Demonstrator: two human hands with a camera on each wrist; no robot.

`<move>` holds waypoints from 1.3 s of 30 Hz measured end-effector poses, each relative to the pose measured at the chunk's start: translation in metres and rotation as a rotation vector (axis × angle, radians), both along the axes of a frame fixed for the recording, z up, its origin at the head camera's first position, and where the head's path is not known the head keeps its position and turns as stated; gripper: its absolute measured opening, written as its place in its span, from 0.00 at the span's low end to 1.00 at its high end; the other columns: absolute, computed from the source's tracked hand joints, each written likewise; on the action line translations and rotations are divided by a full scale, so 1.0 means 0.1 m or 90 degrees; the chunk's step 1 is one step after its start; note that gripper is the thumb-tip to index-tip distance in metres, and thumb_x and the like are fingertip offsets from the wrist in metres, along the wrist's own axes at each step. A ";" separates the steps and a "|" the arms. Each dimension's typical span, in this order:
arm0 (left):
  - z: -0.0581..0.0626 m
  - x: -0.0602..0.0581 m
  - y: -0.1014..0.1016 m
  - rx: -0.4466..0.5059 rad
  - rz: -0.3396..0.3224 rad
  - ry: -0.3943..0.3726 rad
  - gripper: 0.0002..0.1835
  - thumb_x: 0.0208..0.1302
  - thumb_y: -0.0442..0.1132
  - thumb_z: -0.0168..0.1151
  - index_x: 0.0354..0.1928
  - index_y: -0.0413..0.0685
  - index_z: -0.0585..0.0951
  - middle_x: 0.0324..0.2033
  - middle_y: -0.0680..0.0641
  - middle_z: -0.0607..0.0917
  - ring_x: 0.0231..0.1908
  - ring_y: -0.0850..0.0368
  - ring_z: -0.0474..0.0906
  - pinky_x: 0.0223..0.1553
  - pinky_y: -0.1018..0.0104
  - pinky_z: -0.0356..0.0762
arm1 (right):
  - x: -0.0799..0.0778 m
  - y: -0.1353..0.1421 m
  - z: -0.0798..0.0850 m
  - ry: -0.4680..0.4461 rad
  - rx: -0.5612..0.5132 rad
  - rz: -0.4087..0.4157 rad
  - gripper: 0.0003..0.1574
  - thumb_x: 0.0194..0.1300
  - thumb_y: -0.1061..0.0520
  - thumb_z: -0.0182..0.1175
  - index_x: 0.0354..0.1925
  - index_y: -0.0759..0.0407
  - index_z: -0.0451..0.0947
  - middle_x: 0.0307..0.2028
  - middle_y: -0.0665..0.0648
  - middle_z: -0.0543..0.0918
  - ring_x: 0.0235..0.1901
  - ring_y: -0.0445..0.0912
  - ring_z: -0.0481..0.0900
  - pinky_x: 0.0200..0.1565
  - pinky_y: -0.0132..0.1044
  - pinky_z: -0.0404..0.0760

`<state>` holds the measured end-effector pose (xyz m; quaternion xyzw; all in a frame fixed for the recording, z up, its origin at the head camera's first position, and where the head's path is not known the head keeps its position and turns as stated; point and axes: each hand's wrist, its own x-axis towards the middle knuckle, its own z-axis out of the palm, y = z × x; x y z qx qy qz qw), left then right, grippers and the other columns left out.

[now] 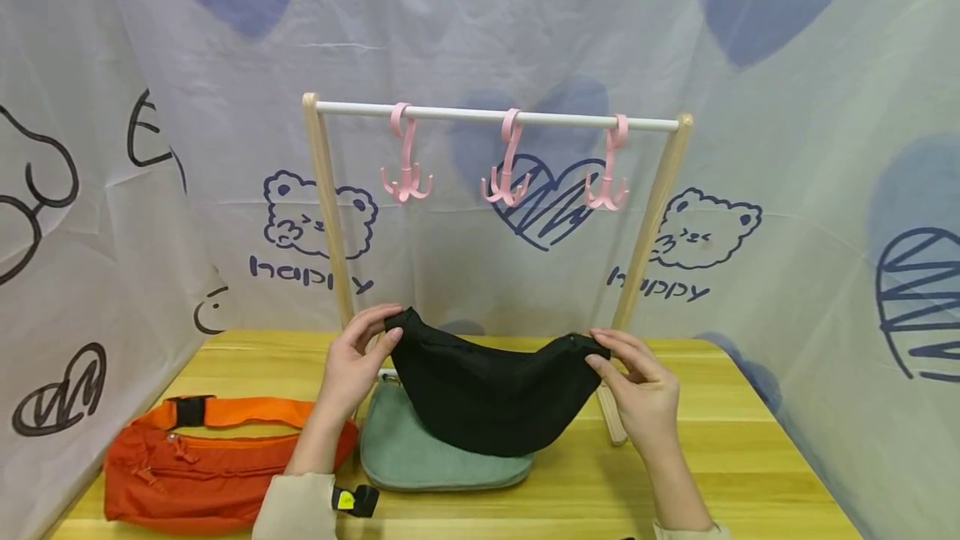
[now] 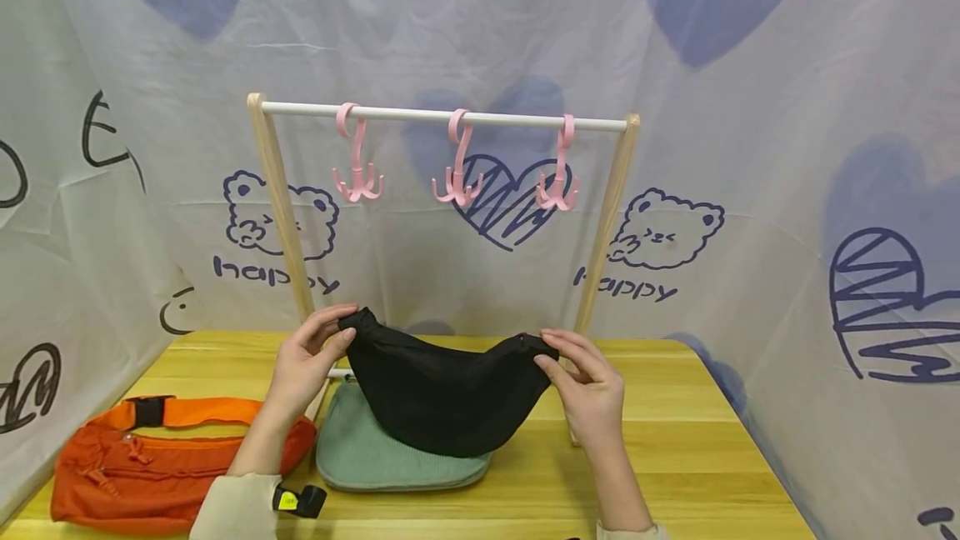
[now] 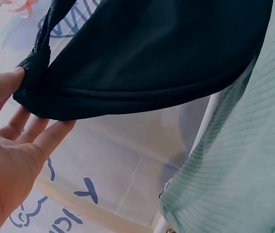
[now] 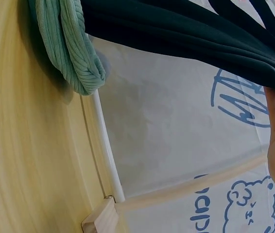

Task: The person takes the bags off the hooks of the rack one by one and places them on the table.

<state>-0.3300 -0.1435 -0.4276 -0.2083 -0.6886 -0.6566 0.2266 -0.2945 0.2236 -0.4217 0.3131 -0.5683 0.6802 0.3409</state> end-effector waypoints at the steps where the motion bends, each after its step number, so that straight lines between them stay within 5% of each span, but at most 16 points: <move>1: 0.01 0.01 0.00 0.000 0.000 -0.001 0.17 0.71 0.26 0.63 0.60 0.33 0.81 0.62 0.36 0.78 0.56 0.65 0.80 0.61 0.74 0.75 | 0.00 0.00 0.00 -0.001 -0.001 -0.003 0.20 0.55 0.87 0.63 0.47 0.87 0.80 0.52 0.65 0.86 0.55 0.50 0.84 0.50 0.35 0.85; 10: 0.14 0.09 0.01 -0.002 0.014 0.007 0.16 0.71 0.26 0.64 0.59 0.33 0.83 0.61 0.36 0.79 0.57 0.65 0.80 0.62 0.72 0.75 | 0.01 0.02 0.00 -0.070 -0.027 -0.081 0.20 0.58 0.83 0.66 0.49 0.78 0.84 0.51 0.59 0.88 0.53 0.48 0.86 0.55 0.35 0.83; 15: 0.21 0.13 0.00 -0.009 0.012 0.020 0.17 0.70 0.26 0.65 0.59 0.33 0.83 0.60 0.37 0.80 0.57 0.63 0.81 0.62 0.73 0.75 | 0.01 0.02 0.02 -0.101 -0.068 -0.107 0.19 0.57 0.83 0.66 0.49 0.82 0.82 0.49 0.56 0.89 0.51 0.46 0.87 0.53 0.33 0.83; 28: 0.36 0.19 0.13 0.003 0.017 -0.003 0.15 0.70 0.29 0.67 0.57 0.36 0.85 0.59 0.41 0.81 0.55 0.62 0.81 0.58 0.71 0.79 | 0.07 0.13 0.09 -0.165 -0.178 -0.092 0.21 0.60 0.80 0.66 0.54 0.82 0.80 0.46 0.57 0.91 0.42 0.43 0.90 0.41 0.32 0.87; 39: 0.41 0.24 0.34 0.020 -0.018 -0.014 0.15 0.70 0.28 0.65 0.57 0.35 0.84 0.57 0.38 0.80 0.52 0.60 0.82 0.45 0.67 0.86 | 0.13 0.39 0.17 -0.140 -0.186 -0.086 0.23 0.60 0.82 0.64 0.55 0.84 0.78 0.47 0.59 0.91 0.40 0.44 0.90 0.41 0.34 0.87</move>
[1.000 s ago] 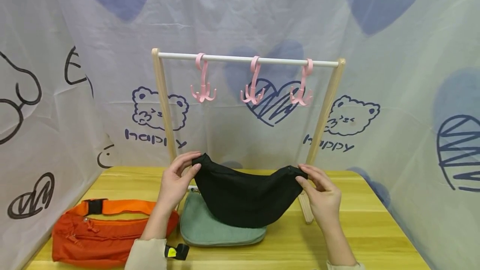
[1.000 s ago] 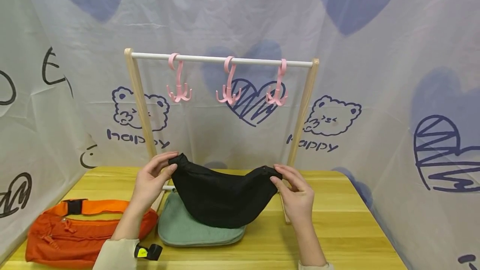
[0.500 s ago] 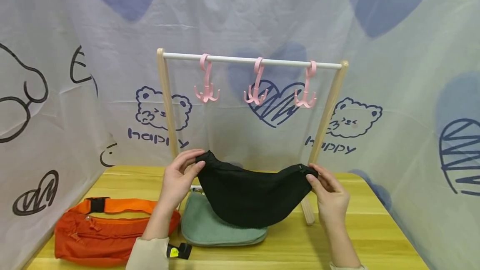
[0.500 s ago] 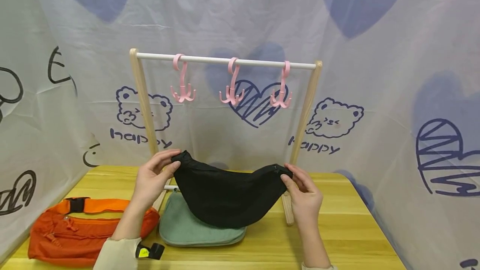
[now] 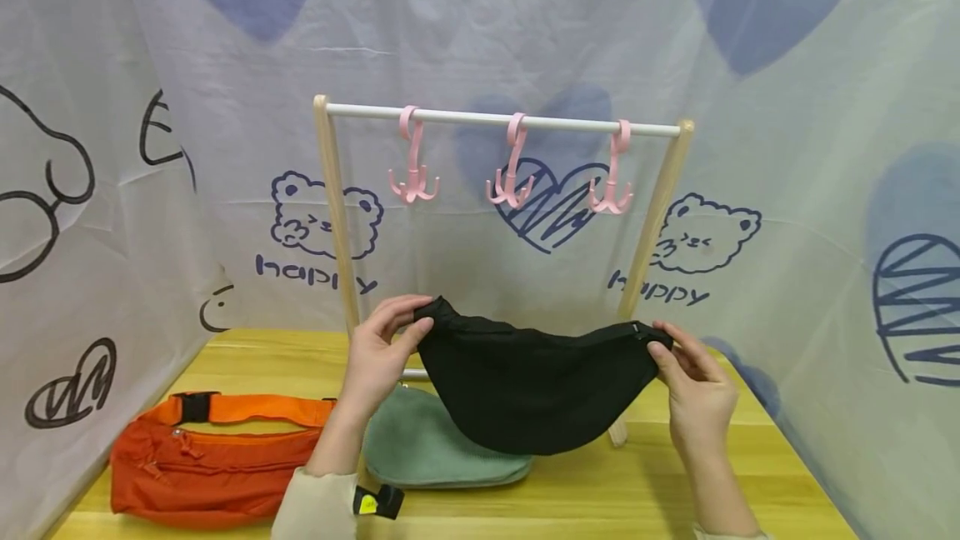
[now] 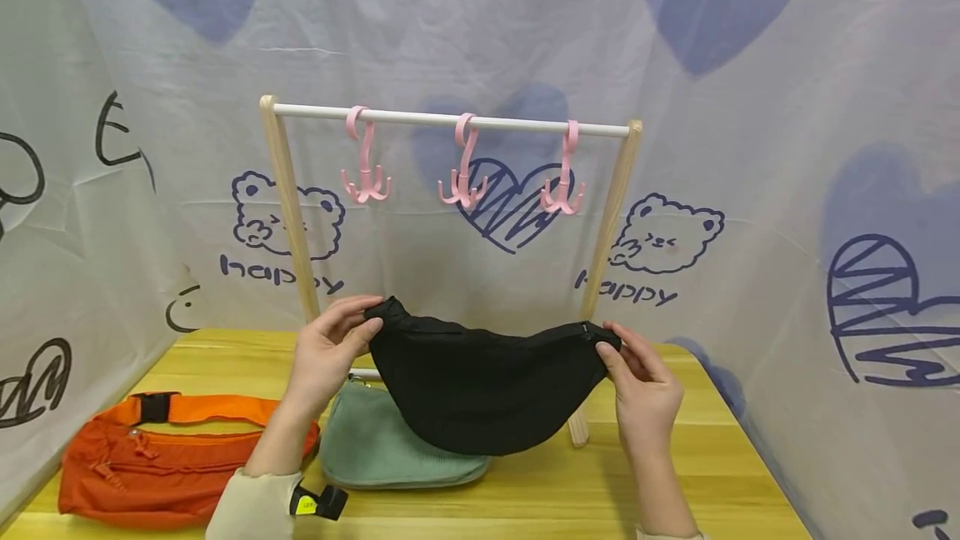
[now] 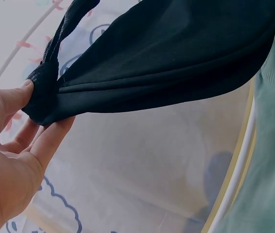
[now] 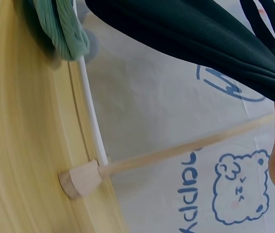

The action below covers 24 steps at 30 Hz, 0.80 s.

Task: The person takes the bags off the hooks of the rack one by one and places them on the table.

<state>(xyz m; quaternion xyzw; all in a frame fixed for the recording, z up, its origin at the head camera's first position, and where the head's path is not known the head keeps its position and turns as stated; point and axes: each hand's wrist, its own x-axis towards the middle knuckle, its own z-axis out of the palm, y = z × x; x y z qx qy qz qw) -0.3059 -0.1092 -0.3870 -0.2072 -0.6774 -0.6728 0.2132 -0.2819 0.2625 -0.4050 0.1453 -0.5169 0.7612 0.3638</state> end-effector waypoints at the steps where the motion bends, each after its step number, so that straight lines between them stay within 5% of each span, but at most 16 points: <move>1: 0.00 0.00 0.02 0.001 -0.002 0.001 0.14 0.71 0.28 0.65 0.57 0.34 0.84 0.57 0.38 0.80 0.52 0.60 0.82 0.45 0.66 0.86 | 0.00 0.02 0.01 0.005 0.001 0.001 0.23 0.61 0.83 0.63 0.56 0.85 0.77 0.47 0.59 0.91 0.40 0.44 0.90 0.41 0.35 0.87; 9: 0.00 0.03 0.23 0.018 -0.004 0.006 0.14 0.70 0.28 0.66 0.56 0.35 0.85 0.56 0.38 0.80 0.51 0.58 0.82 0.44 0.68 0.86 | 0.04 0.19 0.06 0.003 -0.010 -0.018 0.24 0.60 0.82 0.63 0.56 0.86 0.76 0.46 0.61 0.91 0.36 0.44 0.90 0.38 0.35 0.88; 24: -0.06 0.07 0.63 0.069 -0.044 -0.067 0.14 0.71 0.30 0.66 0.57 0.40 0.86 0.56 0.40 0.80 0.55 0.43 0.81 0.44 0.62 0.88 | 0.09 0.52 0.10 -0.010 -0.041 -0.037 0.23 0.60 0.83 0.62 0.55 0.86 0.76 0.45 0.63 0.91 0.36 0.45 0.89 0.37 0.33 0.88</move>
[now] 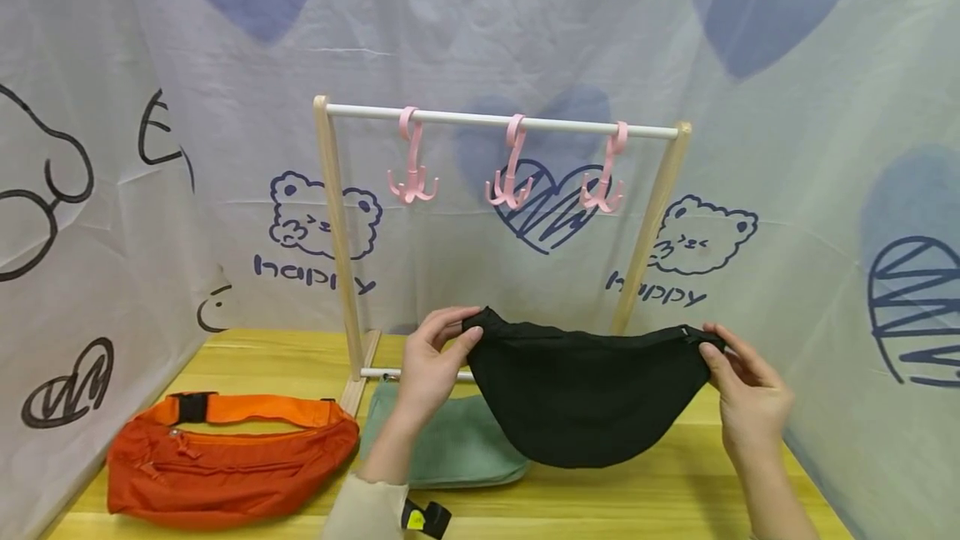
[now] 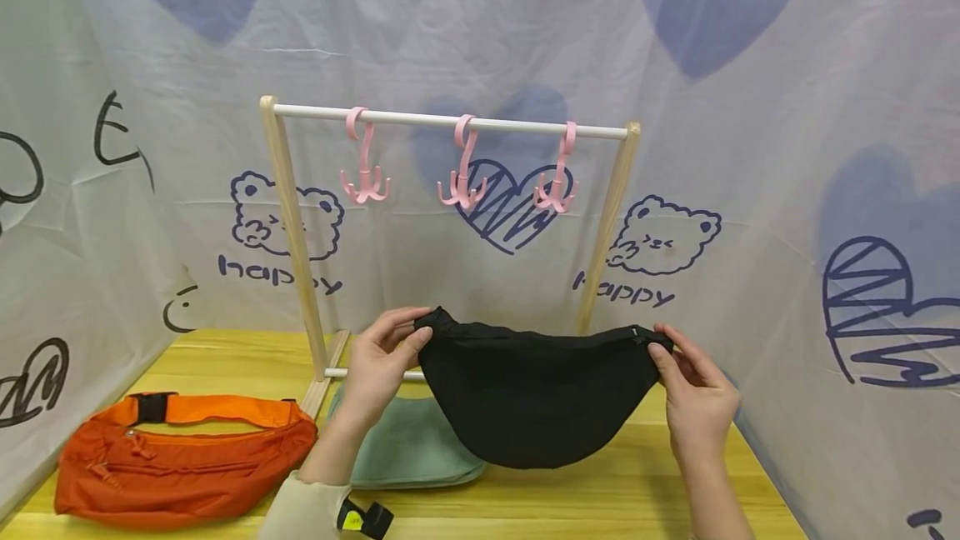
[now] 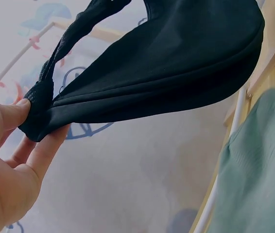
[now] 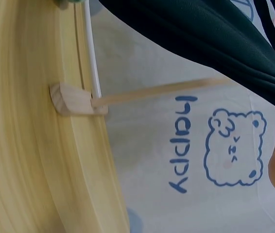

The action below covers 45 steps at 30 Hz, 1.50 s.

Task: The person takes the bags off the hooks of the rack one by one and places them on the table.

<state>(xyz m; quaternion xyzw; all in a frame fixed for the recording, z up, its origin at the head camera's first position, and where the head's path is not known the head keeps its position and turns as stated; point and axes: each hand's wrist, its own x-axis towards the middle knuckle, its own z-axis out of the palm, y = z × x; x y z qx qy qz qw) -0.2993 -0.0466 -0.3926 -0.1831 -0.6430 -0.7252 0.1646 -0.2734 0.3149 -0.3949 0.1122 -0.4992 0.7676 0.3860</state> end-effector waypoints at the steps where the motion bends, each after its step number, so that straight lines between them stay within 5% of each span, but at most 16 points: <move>1: 0.00 0.00 0.03 0.005 -0.005 -0.001 0.14 0.71 0.29 0.66 0.57 0.39 0.86 0.55 0.40 0.80 0.55 0.43 0.81 0.44 0.62 0.88 | 0.01 0.02 0.00 0.001 -0.005 0.000 0.23 0.60 0.84 0.62 0.55 0.86 0.77 0.45 0.63 0.91 0.36 0.45 0.89 0.37 0.33 0.88; 12: -0.09 -0.02 0.36 0.014 -0.005 -0.003 0.15 0.68 0.28 0.68 0.55 0.38 0.86 0.52 0.36 0.82 0.53 0.39 0.83 0.43 0.63 0.88 | 0.01 0.28 0.03 -0.014 0.033 -0.051 0.23 0.61 0.82 0.62 0.55 0.89 0.74 0.44 0.60 0.91 0.37 0.44 0.90 0.39 0.31 0.86; 23: -0.21 -0.03 0.70 0.032 -0.009 -0.080 0.14 0.70 0.33 0.68 0.56 0.45 0.87 0.55 0.41 0.82 0.54 0.42 0.83 0.41 0.66 0.86 | -0.03 0.58 0.00 -0.020 0.067 -0.067 0.23 0.59 0.84 0.63 0.53 0.89 0.75 0.42 0.60 0.92 0.39 0.44 0.91 0.40 0.30 0.86; 29: -0.27 -0.04 0.91 0.080 -0.026 -0.130 0.14 0.70 0.31 0.68 0.56 0.42 0.87 0.55 0.39 0.83 0.46 0.48 0.86 0.39 0.63 0.88 | -0.07 0.79 -0.02 -0.096 0.126 -0.119 0.22 0.59 0.79 0.68 0.53 0.83 0.80 0.42 0.54 0.92 0.38 0.40 0.90 0.39 0.25 0.84; 36: -0.32 -0.06 1.10 0.128 -0.053 -0.190 0.14 0.69 0.30 0.68 0.55 0.42 0.87 0.54 0.40 0.83 0.44 0.50 0.86 0.41 0.57 0.89 | -0.11 0.98 0.00 -0.222 0.314 -0.257 0.20 0.63 0.70 0.71 0.54 0.70 0.85 0.41 0.37 0.91 0.36 0.29 0.87 0.37 0.17 0.80; 45: -0.39 -0.08 1.39 0.165 -0.064 -0.219 0.13 0.69 0.31 0.69 0.54 0.41 0.88 0.50 0.40 0.85 0.41 0.52 0.87 0.38 0.61 0.88 | -0.20 1.18 0.03 -0.288 0.389 -0.299 0.20 0.64 0.64 0.73 0.55 0.64 0.87 0.36 0.26 0.87 0.32 0.23 0.83 0.31 0.15 0.75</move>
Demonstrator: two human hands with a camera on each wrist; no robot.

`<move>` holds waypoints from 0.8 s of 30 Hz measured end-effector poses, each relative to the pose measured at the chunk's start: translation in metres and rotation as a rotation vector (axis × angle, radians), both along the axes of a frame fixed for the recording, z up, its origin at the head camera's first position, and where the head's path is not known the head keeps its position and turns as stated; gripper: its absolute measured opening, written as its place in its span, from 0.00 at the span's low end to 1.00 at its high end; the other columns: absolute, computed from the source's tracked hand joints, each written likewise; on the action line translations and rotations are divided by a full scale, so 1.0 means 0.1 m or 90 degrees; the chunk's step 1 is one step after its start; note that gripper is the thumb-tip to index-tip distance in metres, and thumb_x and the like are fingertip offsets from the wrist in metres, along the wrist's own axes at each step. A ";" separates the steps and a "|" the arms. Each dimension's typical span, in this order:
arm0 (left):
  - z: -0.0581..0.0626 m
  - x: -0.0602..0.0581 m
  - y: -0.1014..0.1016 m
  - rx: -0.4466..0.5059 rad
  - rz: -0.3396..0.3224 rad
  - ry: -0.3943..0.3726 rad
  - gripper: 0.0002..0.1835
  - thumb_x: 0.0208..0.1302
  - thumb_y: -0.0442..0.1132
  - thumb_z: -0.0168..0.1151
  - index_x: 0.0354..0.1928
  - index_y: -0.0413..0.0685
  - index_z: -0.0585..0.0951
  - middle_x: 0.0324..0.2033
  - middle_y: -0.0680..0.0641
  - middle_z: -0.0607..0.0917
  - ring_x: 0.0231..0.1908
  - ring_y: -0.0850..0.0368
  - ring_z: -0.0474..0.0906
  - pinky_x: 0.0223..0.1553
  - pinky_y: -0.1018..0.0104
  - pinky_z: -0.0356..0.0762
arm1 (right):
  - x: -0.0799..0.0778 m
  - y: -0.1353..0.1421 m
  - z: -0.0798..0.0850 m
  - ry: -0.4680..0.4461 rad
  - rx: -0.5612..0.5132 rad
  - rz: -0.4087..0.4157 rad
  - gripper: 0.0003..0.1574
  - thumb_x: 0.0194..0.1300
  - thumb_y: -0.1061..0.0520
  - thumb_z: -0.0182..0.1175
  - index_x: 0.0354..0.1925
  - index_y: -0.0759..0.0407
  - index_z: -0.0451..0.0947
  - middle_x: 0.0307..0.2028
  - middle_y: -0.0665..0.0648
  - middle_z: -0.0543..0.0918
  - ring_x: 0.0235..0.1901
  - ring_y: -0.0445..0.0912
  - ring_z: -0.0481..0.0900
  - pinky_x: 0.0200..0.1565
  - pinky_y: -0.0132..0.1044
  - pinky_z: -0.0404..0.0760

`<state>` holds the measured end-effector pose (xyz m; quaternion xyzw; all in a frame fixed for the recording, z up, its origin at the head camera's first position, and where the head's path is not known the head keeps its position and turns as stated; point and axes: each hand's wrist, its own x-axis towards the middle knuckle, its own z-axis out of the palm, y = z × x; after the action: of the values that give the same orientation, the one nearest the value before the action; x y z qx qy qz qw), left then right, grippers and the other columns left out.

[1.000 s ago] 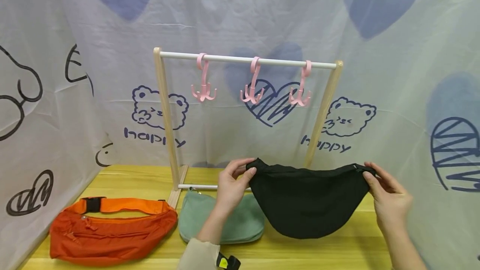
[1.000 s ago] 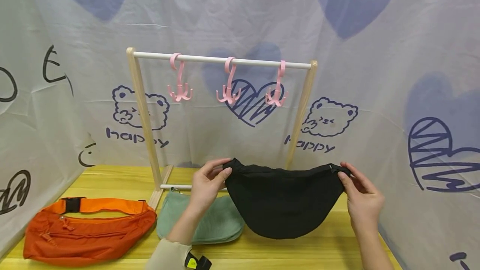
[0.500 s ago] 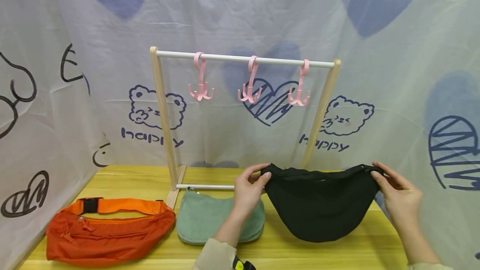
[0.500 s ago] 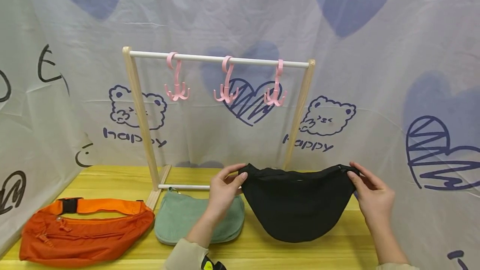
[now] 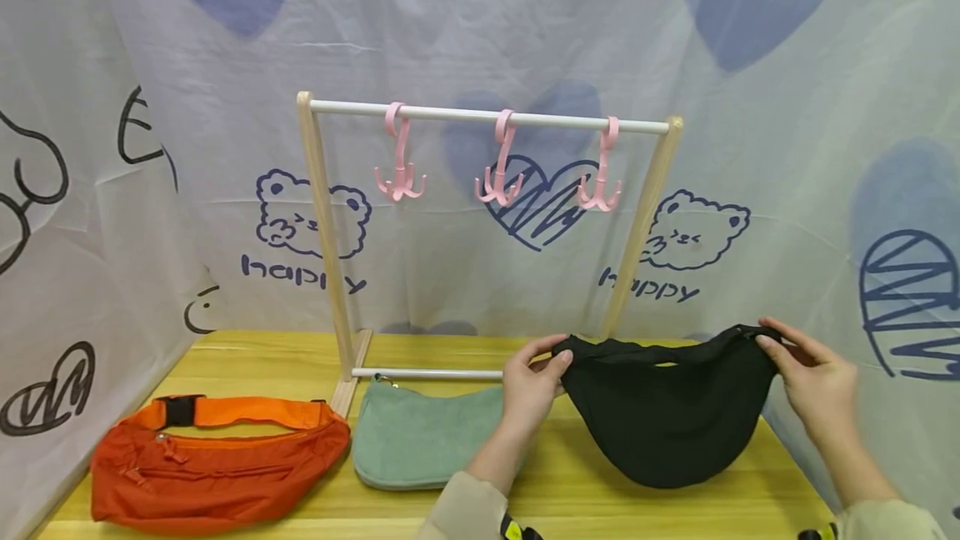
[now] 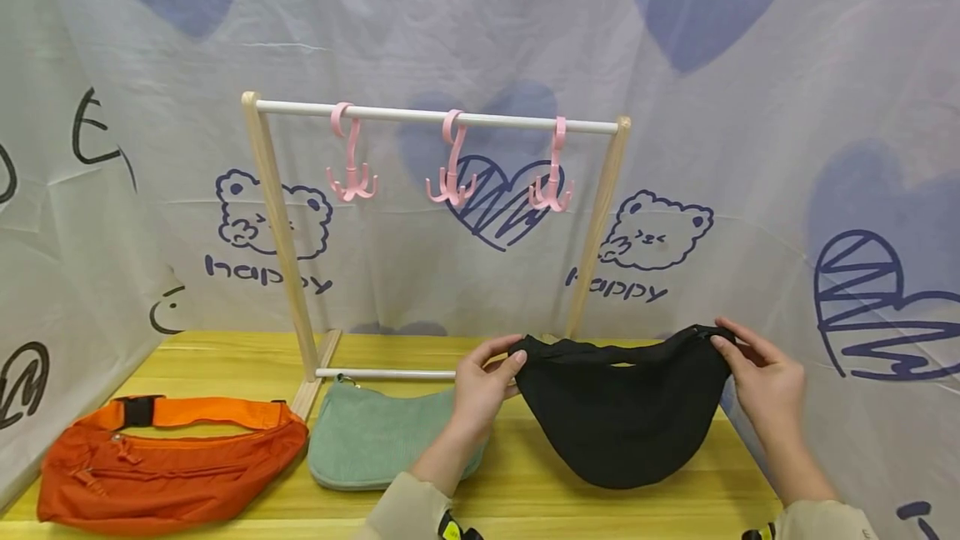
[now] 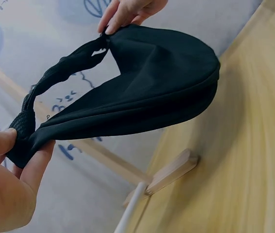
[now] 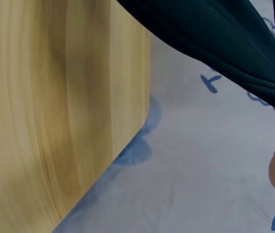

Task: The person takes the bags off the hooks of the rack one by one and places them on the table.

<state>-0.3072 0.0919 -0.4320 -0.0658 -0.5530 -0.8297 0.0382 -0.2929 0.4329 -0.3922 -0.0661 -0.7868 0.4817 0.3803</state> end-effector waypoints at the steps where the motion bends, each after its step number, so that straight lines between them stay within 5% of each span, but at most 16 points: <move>1: -0.01 0.00 0.04 0.003 0.005 -0.001 0.13 0.69 0.30 0.69 0.53 0.41 0.88 0.49 0.40 0.85 0.40 0.53 0.87 0.37 0.62 0.88 | -0.01 0.02 0.00 -0.004 0.007 -0.004 0.20 0.64 0.64 0.73 0.55 0.63 0.87 0.35 0.25 0.86 0.31 0.23 0.82 0.30 0.15 0.74; 8: -0.09 -0.05 0.26 0.012 0.034 -0.030 0.12 0.67 0.29 0.70 0.51 0.40 0.88 0.46 0.42 0.87 0.37 0.56 0.86 0.33 0.64 0.86 | -0.06 0.17 -0.01 -0.034 0.075 -0.023 0.18 0.65 0.59 0.74 0.53 0.59 0.89 0.32 0.19 0.81 0.28 0.19 0.78 0.24 0.16 0.68; 14: -0.15 -0.06 0.43 0.022 0.012 -0.029 0.12 0.66 0.28 0.69 0.51 0.38 0.88 0.45 0.43 0.86 0.37 0.56 0.85 0.35 0.61 0.87 | -0.14 0.31 -0.04 -0.045 0.182 -0.043 0.17 0.65 0.60 0.73 0.52 0.63 0.88 0.26 0.16 0.75 0.26 0.16 0.72 0.24 0.17 0.68; 18: -0.20 -0.08 0.52 0.002 0.008 -0.025 0.12 0.66 0.28 0.70 0.50 0.40 0.89 0.44 0.44 0.86 0.36 0.58 0.84 0.35 0.60 0.88 | -0.20 0.41 -0.10 -0.064 0.250 -0.061 0.17 0.66 0.61 0.73 0.52 0.64 0.88 0.29 0.43 0.89 0.27 0.13 0.67 0.25 0.18 0.68; 21: -0.23 -0.12 0.56 -0.023 0.021 -0.015 0.11 0.65 0.28 0.70 0.49 0.42 0.89 0.44 0.45 0.86 0.36 0.59 0.83 0.35 0.62 0.87 | -0.24 0.46 -0.16 -0.079 0.283 -0.068 0.17 0.66 0.61 0.72 0.52 0.65 0.87 0.39 0.70 0.89 0.28 0.11 0.63 0.25 0.18 0.68; 24: -0.25 -0.17 0.59 -0.055 0.039 -0.005 0.12 0.64 0.28 0.71 0.48 0.43 0.90 0.44 0.47 0.86 0.37 0.59 0.83 0.35 0.64 0.86 | -0.26 0.49 -0.21 -0.080 0.300 -0.068 0.16 0.66 0.62 0.71 0.51 0.65 0.87 0.42 0.73 0.88 0.28 0.09 0.61 0.24 0.20 0.67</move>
<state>-0.3238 0.1505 -0.4565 -0.0470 -0.5901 -0.8038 0.0584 -0.3189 0.4821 -0.4129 -0.0469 -0.8949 0.2594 0.3602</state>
